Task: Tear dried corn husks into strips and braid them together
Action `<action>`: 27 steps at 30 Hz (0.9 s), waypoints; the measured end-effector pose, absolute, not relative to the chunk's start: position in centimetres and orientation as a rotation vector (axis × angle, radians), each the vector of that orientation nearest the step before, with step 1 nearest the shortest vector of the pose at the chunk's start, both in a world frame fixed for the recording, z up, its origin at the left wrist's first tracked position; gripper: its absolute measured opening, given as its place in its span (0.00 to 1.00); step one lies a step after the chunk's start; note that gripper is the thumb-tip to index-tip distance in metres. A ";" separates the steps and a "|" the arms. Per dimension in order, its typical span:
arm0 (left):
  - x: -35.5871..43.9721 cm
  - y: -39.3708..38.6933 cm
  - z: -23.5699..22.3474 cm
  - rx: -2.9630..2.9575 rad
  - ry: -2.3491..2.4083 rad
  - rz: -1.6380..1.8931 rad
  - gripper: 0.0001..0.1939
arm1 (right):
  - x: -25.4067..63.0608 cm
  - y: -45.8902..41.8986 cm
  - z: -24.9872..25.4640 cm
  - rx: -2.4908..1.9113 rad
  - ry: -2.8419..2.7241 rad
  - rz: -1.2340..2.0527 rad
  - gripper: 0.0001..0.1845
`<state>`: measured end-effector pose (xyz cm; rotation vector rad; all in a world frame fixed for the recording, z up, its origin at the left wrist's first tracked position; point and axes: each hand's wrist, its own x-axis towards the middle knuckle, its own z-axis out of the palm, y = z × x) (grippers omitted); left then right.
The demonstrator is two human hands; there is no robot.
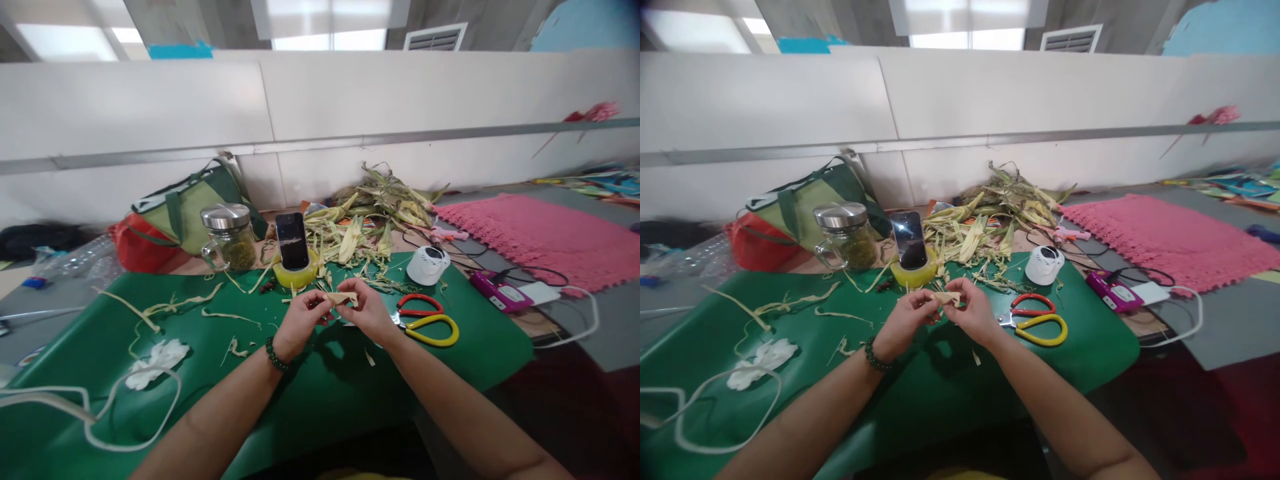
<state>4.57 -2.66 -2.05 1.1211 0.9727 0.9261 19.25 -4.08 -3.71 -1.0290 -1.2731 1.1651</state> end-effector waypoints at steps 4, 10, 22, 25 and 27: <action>4.6 -2.7 -2.0 1.131 0.985 0.929 0.16 | 18.9 -4.3 -3.8 -1.059 -1.348 1.073 0.17; 4.3 -2.4 -2.5 1.075 0.962 0.900 0.17 | 18.8 -4.4 -4.0 -1.093 -1.374 1.068 0.17; 3.9 -2.3 -1.9 1.040 0.920 0.774 0.19 | 20.0 -3.7 -4.2 -1.043 -1.248 1.384 0.24; 3.9 -2.3 -1.9 1.023 0.889 0.755 0.18 | 19.8 -3.6 -4.1 -1.030 -1.220 1.414 0.25; 3.9 -2.2 -2.0 1.031 0.877 0.753 0.17 | 19.5 -3.6 -3.8 -1.029 -1.249 1.396 0.25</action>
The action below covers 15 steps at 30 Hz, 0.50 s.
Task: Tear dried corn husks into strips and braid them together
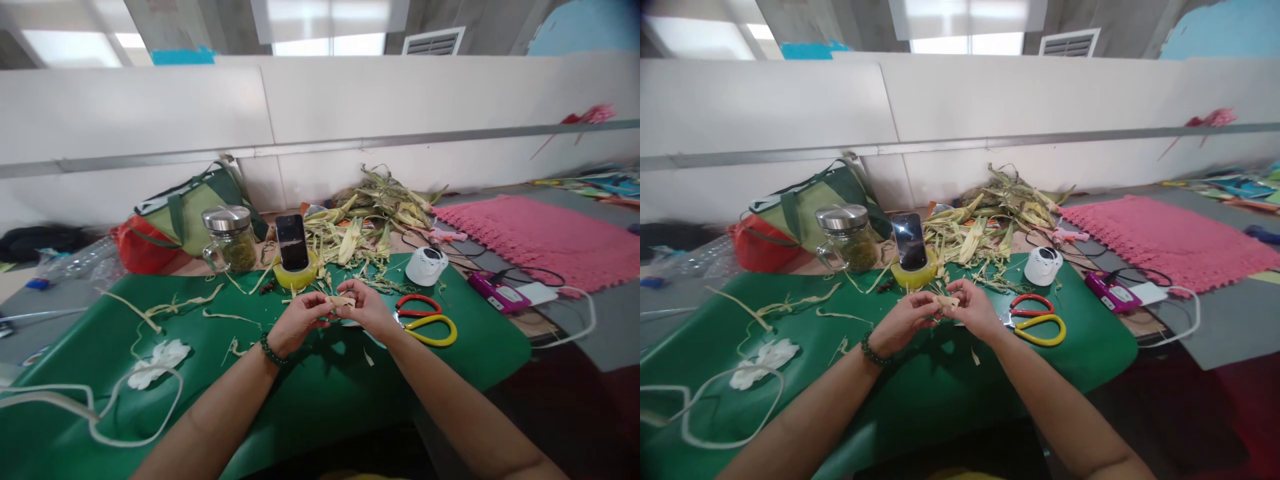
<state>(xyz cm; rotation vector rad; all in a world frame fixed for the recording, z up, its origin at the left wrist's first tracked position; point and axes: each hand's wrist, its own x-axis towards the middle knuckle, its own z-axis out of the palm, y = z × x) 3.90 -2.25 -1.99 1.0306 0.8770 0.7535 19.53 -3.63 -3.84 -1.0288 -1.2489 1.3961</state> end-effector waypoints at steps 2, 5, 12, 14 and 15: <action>3.9 -2.2 -2.1 1.051 0.888 0.774 0.16 | 19.7 -4.0 -3.4 -1.042 -1.355 1.305 0.21; 3.7 -2.1 -2.1 1.025 0.927 0.819 0.16 | 21.6 -5.2 -3.1 -1.134 -1.624 0.992 0.11; 3.3 -1.2 -2.2 0.883 0.890 0.875 0.12 | 29.2 -8.3 -4.4 -1.862 -2.077 0.342 0.17; 3.2 -1.1 -2.2 0.847 0.878 0.887 0.09 | 30.2 -9.0 -4.2 -1.816 -2.184 0.394 0.22; 3.1 -1.0 -2.1 0.827 0.875 0.896 0.08 | 30.5 -9.3 -4.0 -1.766 -2.225 0.433 0.24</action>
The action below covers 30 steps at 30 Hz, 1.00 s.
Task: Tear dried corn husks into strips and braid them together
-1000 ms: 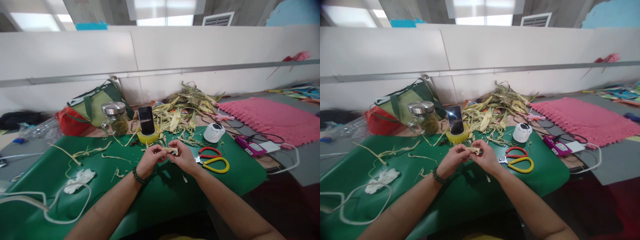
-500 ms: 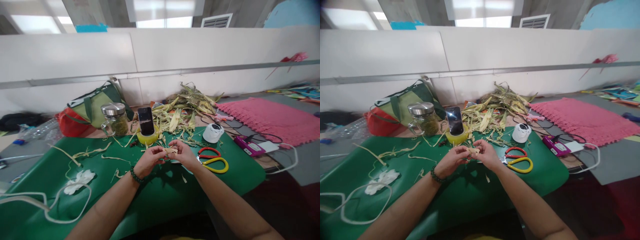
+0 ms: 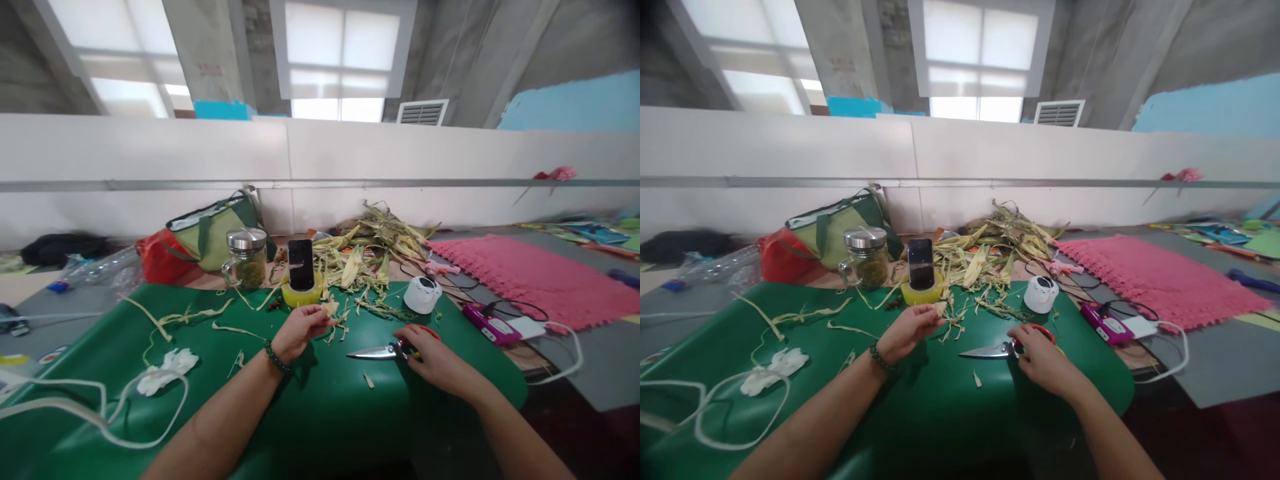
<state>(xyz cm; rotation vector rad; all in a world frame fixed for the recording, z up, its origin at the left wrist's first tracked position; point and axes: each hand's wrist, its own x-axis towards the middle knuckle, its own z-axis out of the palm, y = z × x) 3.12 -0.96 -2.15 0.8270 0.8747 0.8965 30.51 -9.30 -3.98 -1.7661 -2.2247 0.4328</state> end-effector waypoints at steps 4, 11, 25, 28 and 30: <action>2.9 -0.6 -2.2 0.783 0.866 0.960 0.07 | 31.0 -10.0 -3.0 -1.760 -2.294 0.490 0.31; 3.0 -0.4 -2.8 0.783 0.830 1.004 0.07 | 32.6 -10.3 -1.7 -1.584 -2.294 0.680 0.30; 3.0 -0.8 -2.3 0.749 0.812 1.054 0.06 | 31.3 -13.6 -3.8 -1.547 -2.155 0.546 0.19; 3.2 -1.1 -2.3 0.765 0.803 1.026 0.06 | 29.8 -14.3 -3.1 -1.565 -2.143 0.639 0.12; 3.2 -1.2 -2.3 0.773 0.795 1.017 0.06 | 29.1 -14.5 -2.4 -1.679 -2.101 0.727 0.15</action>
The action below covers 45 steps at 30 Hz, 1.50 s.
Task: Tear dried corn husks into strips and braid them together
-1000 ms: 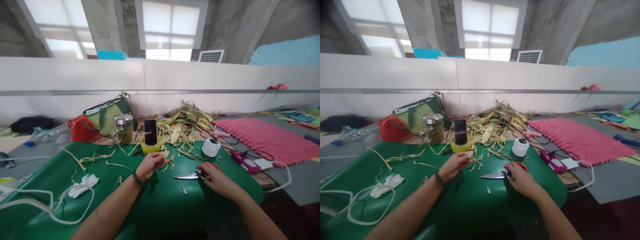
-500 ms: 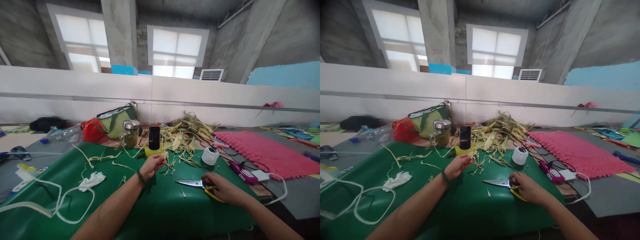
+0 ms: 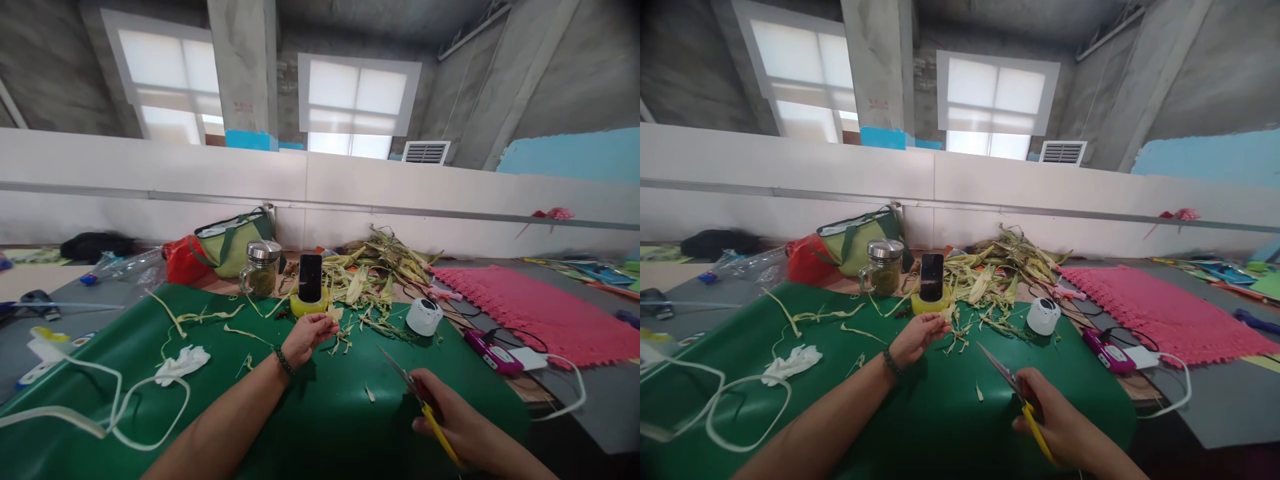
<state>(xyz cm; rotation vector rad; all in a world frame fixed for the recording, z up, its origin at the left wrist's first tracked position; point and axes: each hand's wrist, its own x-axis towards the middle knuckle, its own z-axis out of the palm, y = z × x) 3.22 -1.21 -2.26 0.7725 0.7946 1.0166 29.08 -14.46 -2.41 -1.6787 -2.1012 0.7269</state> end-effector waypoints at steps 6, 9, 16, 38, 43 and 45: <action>3.2 -1.4 -2.0 0.750 0.787 1.010 0.05 | 28.4 -14.4 -0.9 -1.628 -2.166 0.788 0.28; 3.4 -1.6 -1.8 0.735 0.783 0.997 0.05 | 28.0 -14.0 -0.9 -1.697 -2.184 0.705 0.26; 3.7 -2.1 -2.0 0.748 0.761 0.957 0.05 | 27.1 -12.0 -2.1 -1.824 -2.167 0.556 0.24; 4.0 -2.2 -2.7 0.849 0.776 0.920 0.09 | 25.6 -11.0 -3.0 -1.923 -2.261 -0.077 0.14; 3.8 -2.3 -2.7 0.903 0.779 0.855 0.14 | 25.8 -11.2 -2.6 -1.913 -2.264 0.129 0.14; 3.7 -2.4 -2.5 0.926 0.768 0.835 0.16 | 26.0 -11.3 -2.1 -1.914 -2.230 0.270 0.15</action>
